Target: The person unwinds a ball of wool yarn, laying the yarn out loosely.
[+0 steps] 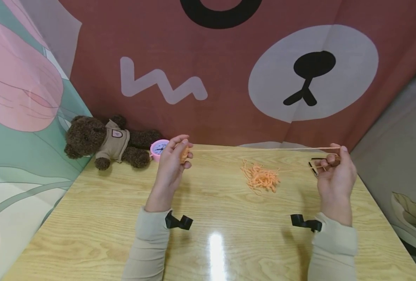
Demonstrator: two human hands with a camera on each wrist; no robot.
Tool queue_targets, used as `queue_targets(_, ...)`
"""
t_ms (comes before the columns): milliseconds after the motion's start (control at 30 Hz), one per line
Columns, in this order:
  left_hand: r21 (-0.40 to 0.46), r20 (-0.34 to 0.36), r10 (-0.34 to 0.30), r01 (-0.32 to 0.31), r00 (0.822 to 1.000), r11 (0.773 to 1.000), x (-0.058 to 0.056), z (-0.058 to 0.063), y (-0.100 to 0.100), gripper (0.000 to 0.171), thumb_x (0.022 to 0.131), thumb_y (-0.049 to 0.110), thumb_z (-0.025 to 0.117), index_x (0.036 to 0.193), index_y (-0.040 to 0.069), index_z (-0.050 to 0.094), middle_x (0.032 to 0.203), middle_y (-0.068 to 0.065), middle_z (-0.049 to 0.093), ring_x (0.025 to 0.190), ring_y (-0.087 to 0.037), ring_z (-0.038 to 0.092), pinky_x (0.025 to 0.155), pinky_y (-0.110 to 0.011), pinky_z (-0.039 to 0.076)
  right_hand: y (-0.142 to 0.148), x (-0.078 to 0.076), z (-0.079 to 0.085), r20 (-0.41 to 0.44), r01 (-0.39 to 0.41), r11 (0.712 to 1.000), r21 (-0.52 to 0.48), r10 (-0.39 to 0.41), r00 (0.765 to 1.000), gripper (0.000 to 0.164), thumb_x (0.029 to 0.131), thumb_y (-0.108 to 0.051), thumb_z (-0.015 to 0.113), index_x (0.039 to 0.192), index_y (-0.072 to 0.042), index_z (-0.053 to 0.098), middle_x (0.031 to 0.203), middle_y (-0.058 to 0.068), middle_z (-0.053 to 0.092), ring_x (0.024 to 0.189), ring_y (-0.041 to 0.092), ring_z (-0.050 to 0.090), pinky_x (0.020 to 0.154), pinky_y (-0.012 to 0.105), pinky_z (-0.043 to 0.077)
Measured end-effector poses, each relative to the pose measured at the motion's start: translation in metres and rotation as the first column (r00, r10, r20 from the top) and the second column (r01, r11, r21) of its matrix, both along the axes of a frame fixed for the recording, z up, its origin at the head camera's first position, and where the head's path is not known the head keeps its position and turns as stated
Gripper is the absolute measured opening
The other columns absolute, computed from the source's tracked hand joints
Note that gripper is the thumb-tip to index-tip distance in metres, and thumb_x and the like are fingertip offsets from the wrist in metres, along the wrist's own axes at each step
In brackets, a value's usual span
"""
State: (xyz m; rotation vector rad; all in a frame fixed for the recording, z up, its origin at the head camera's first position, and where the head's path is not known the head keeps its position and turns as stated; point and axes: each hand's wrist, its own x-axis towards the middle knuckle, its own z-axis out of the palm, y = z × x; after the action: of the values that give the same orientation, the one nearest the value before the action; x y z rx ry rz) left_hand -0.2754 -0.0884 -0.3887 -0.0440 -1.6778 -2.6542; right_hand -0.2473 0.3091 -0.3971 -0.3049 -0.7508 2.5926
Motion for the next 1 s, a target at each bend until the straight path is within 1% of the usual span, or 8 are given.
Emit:
queue_targets(67, 0.020, 0.005, -0.015, 0.015, 1.000, 1.000, 0.000, 0.000, -0.002, 0.012, 0.106, 0.019, 0.053, 0.117, 0.016, 0.058, 0.091, 0.007, 0.061, 0.066, -0.005, 0.053, 0.047, -0.017, 0.037, 0.003, 0.000, -0.001, 0.008, 0.003, 1.000, -0.016, -0.003, 1.000, 0.024, 0.104, -0.024, 0.059, 0.105, -0.002, 0.068, 0.063, 0.006, 0.048, 0.052, 0.022, 0.042, 0.053, 0.036, 0.048)
queue_targets(133, 0.088, 0.014, -0.052, 0.051, 0.999, 0.995, -0.001, -0.001, -0.004, 0.010, 0.107, 0.021, 0.051, 0.112, 0.018, 0.059, 0.090, 0.008, 0.061, 0.065, -0.004, 0.052, 0.045, -0.016, 0.034, 0.005, 0.000, -0.001, 0.014, 0.008, 0.999, -0.040, -0.007, 1.000, 0.024, 0.104, -0.024, 0.059, 0.104, -0.002, 0.068, 0.063, 0.006, 0.048, 0.051, 0.023, 0.042, 0.052, 0.036, 0.048)
queue_targets(267, 0.272, 0.028, -0.143, 0.130, 0.989, 0.953, -0.002, -0.001, -0.008, 0.013, 0.108, 0.026, 0.048, 0.108, 0.019, 0.060, 0.089, 0.008, 0.061, 0.062, -0.003, 0.050, 0.042, -0.013, 0.027, 0.010, 0.000, -0.002, 0.010, 0.017, 0.996, -0.093, -0.016, 1.000, 0.025, 0.105, -0.023, 0.057, 0.102, -0.001, 0.068, 0.062, 0.007, 0.048, 0.050, 0.023, 0.041, 0.050, 0.037, 0.048)
queue_targets(367, 0.326, 0.027, -0.178, 0.159, 0.984, 0.932, -0.003, -0.001, -0.011, 0.012, 0.108, 0.025, 0.048, 0.110, 0.021, 0.059, 0.091, 0.009, 0.060, 0.062, -0.003, 0.050, 0.042, -0.012, 0.025, 0.012, 0.000, -0.003, 0.011, 0.009, 0.996, -0.089, -0.008, 1.000, 0.025, 0.106, -0.023, 0.056, 0.103, -0.001, 0.068, 0.062, 0.007, 0.048, 0.050, 0.023, 0.042, 0.050, 0.037, 0.048)
queue_targets(600, 0.223, 0.029, -0.150, 0.140, 0.988, 0.965, -0.002, 0.001, -0.010, 0.027, 0.105, 0.007, 0.049, 0.124, 0.024, 0.054, 0.096, 0.009, 0.064, 0.067, -0.006, 0.055, 0.045, -0.015, 0.031, 0.011, -0.002, -0.005, 0.052, 0.003, 1.000, -0.026, -0.002, 0.999, 0.024, 0.105, -0.024, 0.056, 0.106, -0.003, 0.068, 0.065, 0.006, 0.050, 0.053, 0.022, 0.043, 0.052, 0.036, 0.048)
queue_targets(767, 0.119, 0.021, -0.147, 0.143, 0.989, 0.982, 0.000, 0.001, -0.007, 0.028, 0.108, 0.015, 0.048, 0.135, 0.021, 0.052, 0.107, 0.005, 0.066, 0.070, -0.007, 0.058, 0.048, -0.016, 0.037, 0.009, -0.002, -0.006, 0.150, 0.011, 0.992, 0.129, -0.031, 0.988, 0.025, 0.103, -0.027, 0.059, 0.110, -0.006, 0.070, 0.079, 0.003, 0.060, 0.064, 0.019, 0.053, 0.059, 0.031, 0.053)
queue_targets(867, 0.049, 0.014, -0.183, 0.183, 0.983, 0.982, 0.002, 0.001, -0.003, 0.034, 0.110, 0.023, 0.045, 0.143, 0.019, 0.048, 0.113, 0.003, 0.066, 0.070, -0.006, 0.058, 0.046, -0.015, 0.036, 0.004, -0.004, -0.007, 0.224, -0.032, 0.958, 0.284, -0.034, 0.974, 0.025, 0.103, -0.029, 0.060, 0.115, -0.010, 0.071, 0.092, 0.000, 0.065, 0.077, 0.016, 0.064, 0.068, 0.025, 0.058)
queue_targets(1000, -0.001, 0.006, -0.224, 0.224, 0.975, 0.975, 0.003, 0.002, 0.002, 0.041, 0.110, 0.025, 0.042, 0.150, 0.016, 0.042, 0.113, 0.003, 0.068, 0.068, -0.005, 0.060, 0.046, -0.014, 0.035, -0.009, -0.009, -0.007, 0.286, -0.082, 0.880, 0.468, -0.063, 0.956, 0.030, 0.103, -0.032, 0.060, 0.125, -0.014, 0.068, 0.108, -0.004, 0.067, 0.094, 0.010, 0.069, 0.080, 0.019, 0.058)
